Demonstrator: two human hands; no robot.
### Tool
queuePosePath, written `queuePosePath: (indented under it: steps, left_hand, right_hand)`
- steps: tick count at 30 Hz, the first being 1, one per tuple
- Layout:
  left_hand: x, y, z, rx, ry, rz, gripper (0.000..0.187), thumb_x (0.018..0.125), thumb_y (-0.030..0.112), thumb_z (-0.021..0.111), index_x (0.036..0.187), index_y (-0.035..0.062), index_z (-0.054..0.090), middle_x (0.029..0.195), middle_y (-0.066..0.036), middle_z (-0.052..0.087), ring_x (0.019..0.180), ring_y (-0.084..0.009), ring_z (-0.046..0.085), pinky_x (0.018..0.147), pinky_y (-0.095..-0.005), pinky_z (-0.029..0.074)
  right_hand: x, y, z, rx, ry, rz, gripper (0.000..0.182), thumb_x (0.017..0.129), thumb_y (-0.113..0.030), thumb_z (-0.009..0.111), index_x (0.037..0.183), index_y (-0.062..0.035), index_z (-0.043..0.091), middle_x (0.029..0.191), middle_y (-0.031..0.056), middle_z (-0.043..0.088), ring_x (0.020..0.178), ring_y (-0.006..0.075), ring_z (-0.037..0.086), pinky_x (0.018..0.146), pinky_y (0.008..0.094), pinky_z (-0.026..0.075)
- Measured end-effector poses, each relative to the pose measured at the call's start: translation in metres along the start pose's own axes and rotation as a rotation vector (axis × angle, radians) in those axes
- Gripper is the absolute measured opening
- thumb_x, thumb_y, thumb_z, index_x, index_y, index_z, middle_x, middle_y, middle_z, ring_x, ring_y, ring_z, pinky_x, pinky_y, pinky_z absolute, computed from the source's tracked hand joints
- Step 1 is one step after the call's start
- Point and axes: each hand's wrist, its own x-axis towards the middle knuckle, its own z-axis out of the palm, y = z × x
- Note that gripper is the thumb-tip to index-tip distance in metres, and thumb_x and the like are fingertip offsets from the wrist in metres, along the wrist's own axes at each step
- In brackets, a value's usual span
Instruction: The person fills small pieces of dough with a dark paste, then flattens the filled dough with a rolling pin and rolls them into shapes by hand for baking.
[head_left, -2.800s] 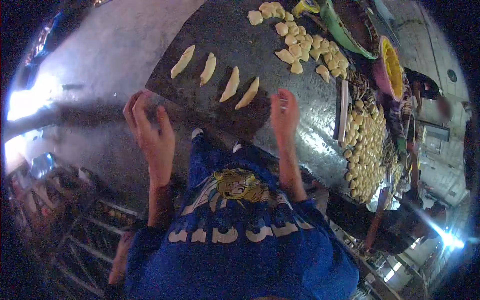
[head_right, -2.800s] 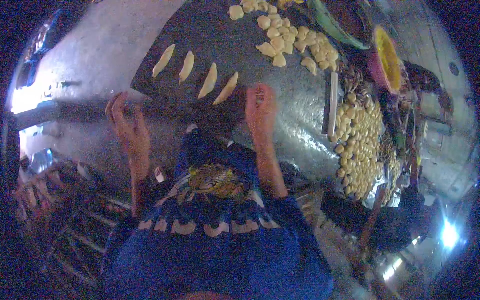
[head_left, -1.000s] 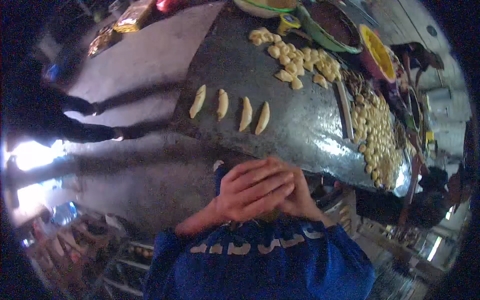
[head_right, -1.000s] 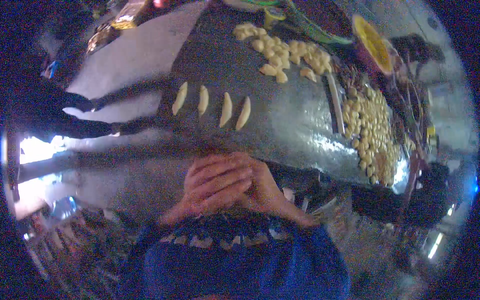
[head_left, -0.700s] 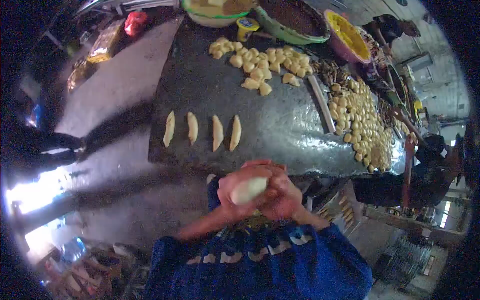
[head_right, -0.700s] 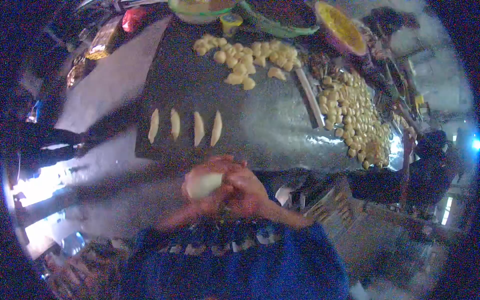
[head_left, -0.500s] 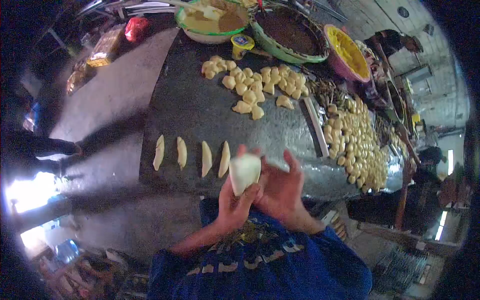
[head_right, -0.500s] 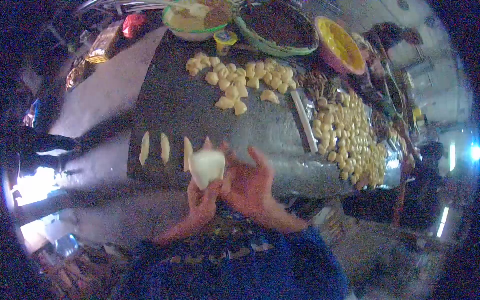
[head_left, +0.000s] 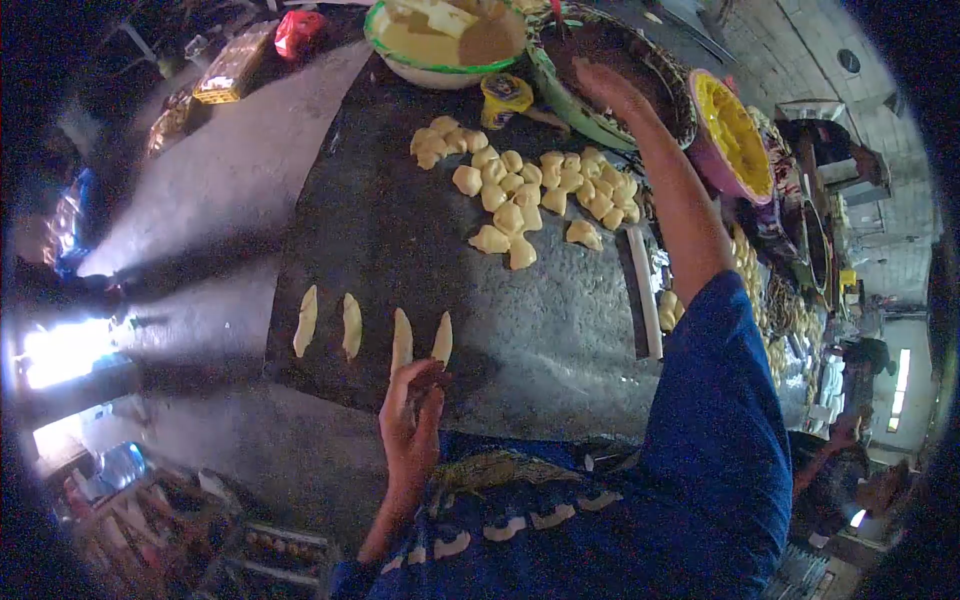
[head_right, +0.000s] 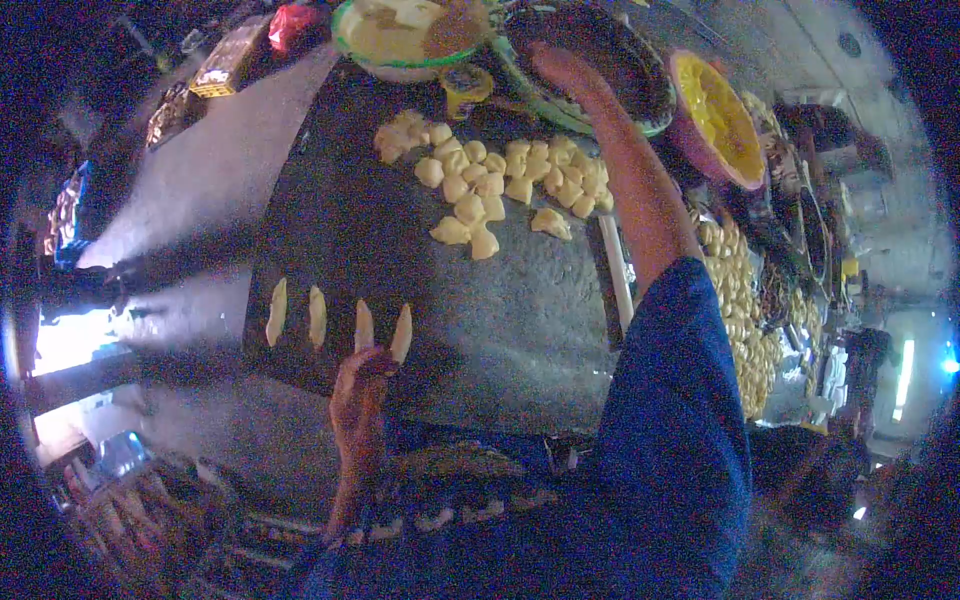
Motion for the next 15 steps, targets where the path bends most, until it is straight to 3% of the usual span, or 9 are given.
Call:
queuePosePath:
  steps: [1,4,9,11,15]
  left_hand:
    - [0.000,0.001,0.000,0.051,-0.007,0.011,0.025,0.091,0.003,0.055,0.116,0.0000,0.056,0.109,-0.011,0.062,0.103,-0.0192,0.060,0.093,-0.0310,0.044]
    - [0.001,0.001,0.000,0.102,-0.004,0.026,0.022,0.092,0.005,0.055,0.114,-0.0002,0.058,0.106,-0.011,0.063,0.101,-0.0187,0.061,0.091,-0.0304,0.045]
    - [0.001,0.007,-0.003,0.125,-0.048,0.011,0.021,0.093,0.005,0.053,0.113,-0.0007,0.058,0.105,-0.011,0.063,0.102,-0.0184,0.060,0.090,-0.0300,0.045]
    - [0.002,0.009,-0.009,0.219,-0.092,0.063,0.021,0.094,0.004,0.052,0.113,-0.0015,0.058,0.105,-0.011,0.063,0.104,-0.0179,0.060,0.091,-0.0302,0.046]
    - [0.000,0.017,-0.008,-0.107,-0.154,-0.054,0.023,0.093,0.004,0.052,0.114,-0.0028,0.057,0.111,-0.010,0.060,0.109,-0.0187,0.058,0.095,-0.0330,0.045]
  right_hand:
    - [-0.018,-0.039,-0.022,-0.058,-0.064,0.097,0.064,0.100,-0.055,0.027,0.134,-0.0076,0.052,0.135,0.0217,0.053,0.129,0.0300,0.047,0.106,0.0396,0.036]
    - [-0.026,-0.053,-0.036,0.046,-0.169,0.232,0.062,0.099,-0.054,0.029,0.133,-0.0080,0.054,0.129,0.0196,0.057,0.124,0.0280,0.051,0.104,0.0389,0.037]
    - [-0.033,-0.015,-0.005,0.306,0.163,-0.067,0.060,0.098,-0.056,0.038,0.113,-0.0047,0.064,0.102,0.0104,0.066,0.096,0.0223,0.062,0.092,0.0366,0.044]
    - [-0.050,-0.021,-0.038,0.339,0.114,-0.064,0.057,0.098,-0.054,0.039,0.116,-0.0039,0.061,0.097,0.0079,0.065,0.088,0.0203,0.062,0.091,0.0343,0.045]
    - [-0.156,-0.095,-0.060,0.937,-0.101,-0.127,0.047,0.099,-0.045,0.044,0.112,-0.0027,0.060,0.096,0.0088,0.065,0.084,0.0191,0.063,0.080,0.0356,0.051]
